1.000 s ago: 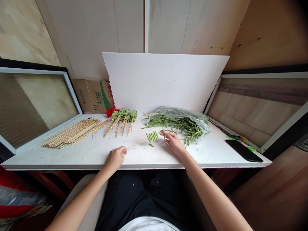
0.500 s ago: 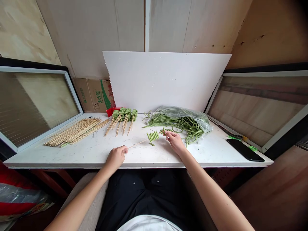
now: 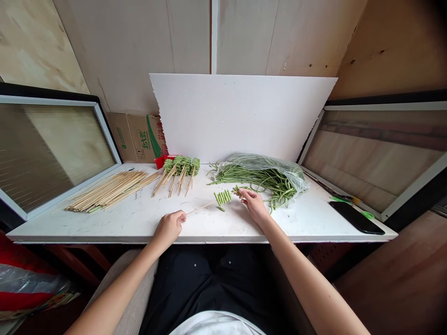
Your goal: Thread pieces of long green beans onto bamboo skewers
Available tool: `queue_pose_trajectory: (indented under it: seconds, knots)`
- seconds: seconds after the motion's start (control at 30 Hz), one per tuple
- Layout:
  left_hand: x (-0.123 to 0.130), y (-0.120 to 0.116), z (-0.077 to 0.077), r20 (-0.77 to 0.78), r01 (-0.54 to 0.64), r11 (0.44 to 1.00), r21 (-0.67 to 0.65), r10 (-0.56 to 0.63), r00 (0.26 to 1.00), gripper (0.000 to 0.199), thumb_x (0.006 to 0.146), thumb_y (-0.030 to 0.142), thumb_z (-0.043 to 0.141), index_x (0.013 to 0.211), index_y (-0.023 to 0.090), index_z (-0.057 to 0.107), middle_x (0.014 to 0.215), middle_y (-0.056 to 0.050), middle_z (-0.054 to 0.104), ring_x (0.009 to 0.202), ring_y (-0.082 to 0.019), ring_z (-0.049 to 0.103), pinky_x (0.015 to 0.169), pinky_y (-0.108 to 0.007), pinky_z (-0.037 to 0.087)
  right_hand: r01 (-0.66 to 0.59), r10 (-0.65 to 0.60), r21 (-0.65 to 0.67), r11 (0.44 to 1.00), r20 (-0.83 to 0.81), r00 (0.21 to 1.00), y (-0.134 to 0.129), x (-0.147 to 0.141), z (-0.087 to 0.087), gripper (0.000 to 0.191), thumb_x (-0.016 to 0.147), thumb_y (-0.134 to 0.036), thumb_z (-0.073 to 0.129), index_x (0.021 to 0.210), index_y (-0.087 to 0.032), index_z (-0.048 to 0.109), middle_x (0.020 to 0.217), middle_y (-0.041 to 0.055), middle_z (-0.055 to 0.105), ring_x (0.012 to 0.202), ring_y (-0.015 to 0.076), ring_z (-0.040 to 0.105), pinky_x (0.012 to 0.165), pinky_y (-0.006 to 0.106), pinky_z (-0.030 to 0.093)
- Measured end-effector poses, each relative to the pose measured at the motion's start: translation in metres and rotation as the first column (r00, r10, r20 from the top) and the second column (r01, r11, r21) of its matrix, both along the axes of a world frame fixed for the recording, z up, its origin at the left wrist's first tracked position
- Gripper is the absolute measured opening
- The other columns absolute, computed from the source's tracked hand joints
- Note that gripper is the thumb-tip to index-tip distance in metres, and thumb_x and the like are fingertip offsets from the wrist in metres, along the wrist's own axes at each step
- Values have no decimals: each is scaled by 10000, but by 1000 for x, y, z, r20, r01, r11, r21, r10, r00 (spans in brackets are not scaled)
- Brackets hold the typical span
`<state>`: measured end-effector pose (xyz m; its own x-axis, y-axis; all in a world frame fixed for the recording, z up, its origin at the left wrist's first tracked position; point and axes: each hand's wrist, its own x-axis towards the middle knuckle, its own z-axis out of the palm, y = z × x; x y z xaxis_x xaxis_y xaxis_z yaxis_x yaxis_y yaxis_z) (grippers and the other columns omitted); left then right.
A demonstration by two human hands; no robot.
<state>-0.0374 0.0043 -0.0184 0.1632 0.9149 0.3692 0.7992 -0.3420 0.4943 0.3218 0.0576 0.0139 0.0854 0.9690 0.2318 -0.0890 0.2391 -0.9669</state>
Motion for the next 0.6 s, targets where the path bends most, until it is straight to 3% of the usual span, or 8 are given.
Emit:
queue_pose_trajectory:
  seconds: [0.6]
  knots:
    - [0, -1, 1, 6, -10, 1000, 2, 10, 1000, 276, 882, 121, 450, 805, 229, 693, 797, -28, 745, 745, -206, 677, 720, -282, 460, 111, -110, -44, 993, 17, 994, 0, -14, -7, 476, 766, -663, 798, 998, -248, 816, 1149, 86, 761, 1041, 289, 637, 769, 348, 444]
